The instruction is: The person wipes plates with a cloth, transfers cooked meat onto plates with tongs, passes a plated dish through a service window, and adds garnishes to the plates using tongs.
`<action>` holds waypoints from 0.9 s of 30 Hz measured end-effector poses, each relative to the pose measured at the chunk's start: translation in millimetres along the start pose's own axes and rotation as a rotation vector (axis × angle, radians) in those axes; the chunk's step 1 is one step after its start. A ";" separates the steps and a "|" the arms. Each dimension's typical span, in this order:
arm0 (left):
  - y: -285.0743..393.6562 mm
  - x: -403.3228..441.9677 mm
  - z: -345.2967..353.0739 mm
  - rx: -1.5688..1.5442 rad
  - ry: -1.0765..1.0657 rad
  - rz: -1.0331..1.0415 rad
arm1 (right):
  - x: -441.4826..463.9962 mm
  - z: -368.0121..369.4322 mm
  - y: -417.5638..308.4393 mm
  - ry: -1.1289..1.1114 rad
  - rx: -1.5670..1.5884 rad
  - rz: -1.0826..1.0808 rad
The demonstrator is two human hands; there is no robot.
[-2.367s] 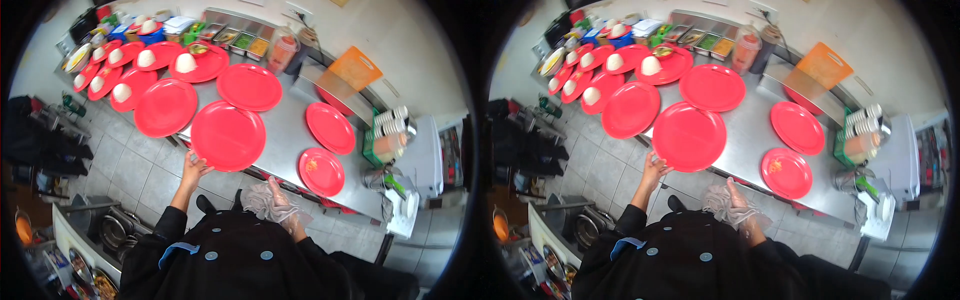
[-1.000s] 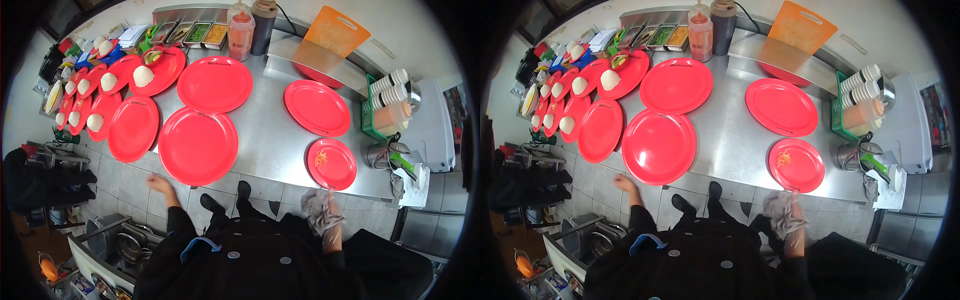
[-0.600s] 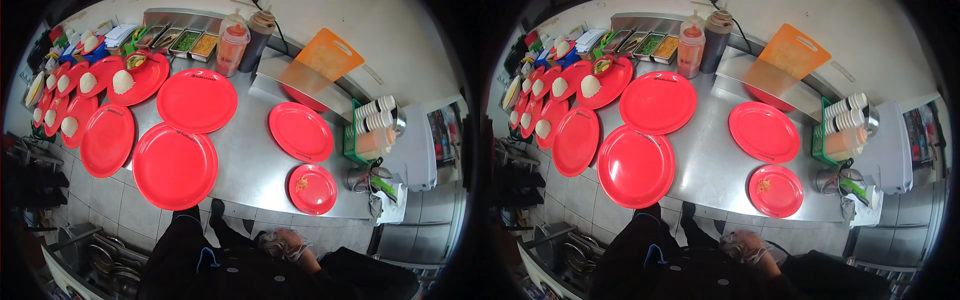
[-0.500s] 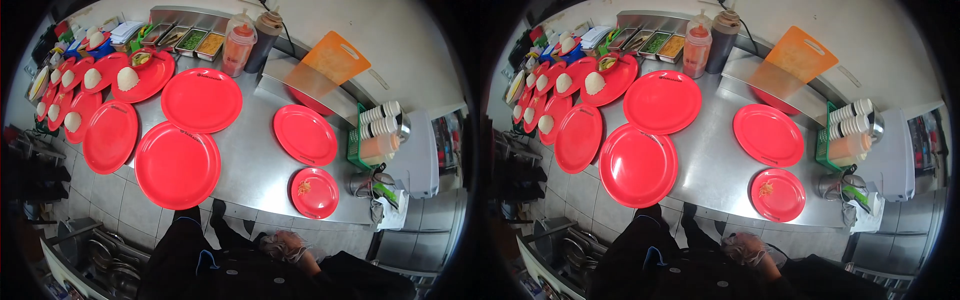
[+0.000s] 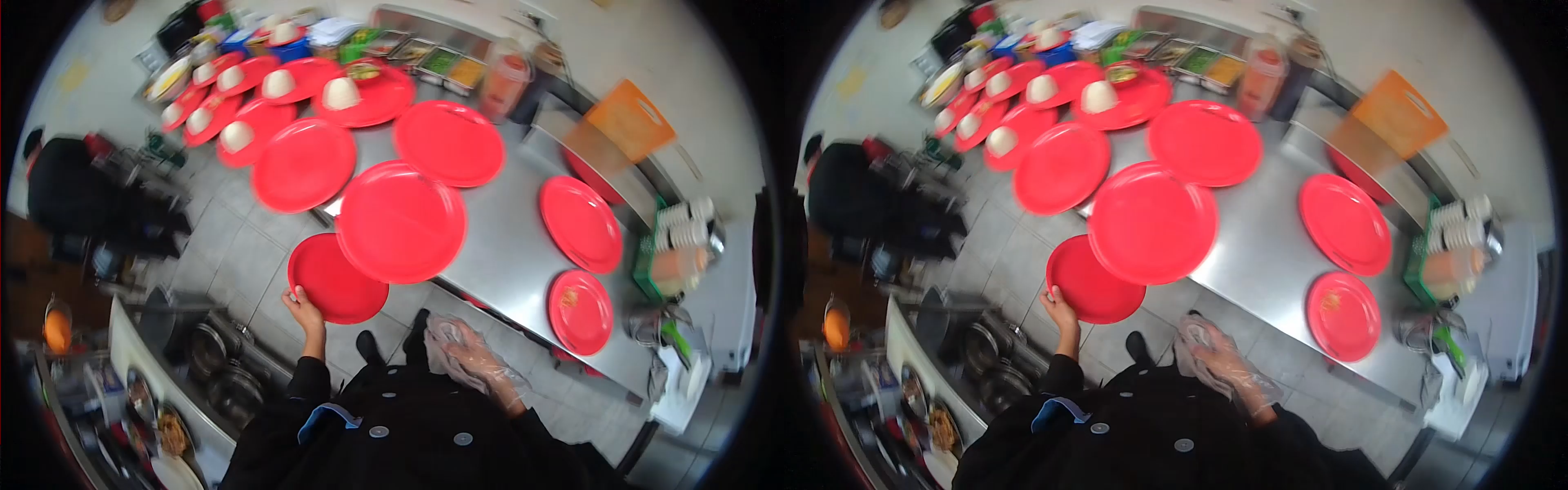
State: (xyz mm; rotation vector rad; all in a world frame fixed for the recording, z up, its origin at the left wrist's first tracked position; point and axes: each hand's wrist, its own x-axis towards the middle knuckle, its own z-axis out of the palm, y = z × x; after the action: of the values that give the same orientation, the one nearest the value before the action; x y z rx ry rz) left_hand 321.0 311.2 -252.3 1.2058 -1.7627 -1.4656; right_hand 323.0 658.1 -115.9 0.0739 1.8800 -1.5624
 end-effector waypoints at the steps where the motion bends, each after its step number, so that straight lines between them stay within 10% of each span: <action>1: 16.5 4.1 -35.0 -0.025 0.027 0.029 | 9.7 19.6 -32.8 -0.111 -0.156 -0.217; 6: 137.3 -23.8 -143.1 -0.560 -0.155 0.017 | 56.4 122.5 -150.8 -0.208 -0.419 -0.882; 9: 180.9 -49.8 -137.8 -0.610 -0.144 0.108 | 72.7 194.6 -185.2 0.236 -0.942 -1.306; 13: 219.3 -32.8 -141.6 -0.615 -0.152 0.289 | 22.2 223.7 -138.7 -0.002 -0.981 -1.454; 19: 236.6 -47.1 -135.1 -0.549 -0.458 0.328 | 8.8 168.7 -219.9 0.540 -0.891 -1.111; 23: 257.3 -50.0 -113.6 -0.560 -0.442 0.455 | -6.9 196.9 -150.7 0.498 -1.244 -1.240; 27: 255.6 -25.7 -111.3 -0.693 -0.589 0.276 | -6.0 104.5 -109.5 0.639 -0.959 -1.098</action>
State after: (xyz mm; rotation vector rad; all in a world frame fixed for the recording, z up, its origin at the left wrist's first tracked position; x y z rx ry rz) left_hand 352.3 283.1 24.5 0.1771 -1.4416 -2.1293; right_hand 326.1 537.3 -24.6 -1.1726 3.3063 -1.0156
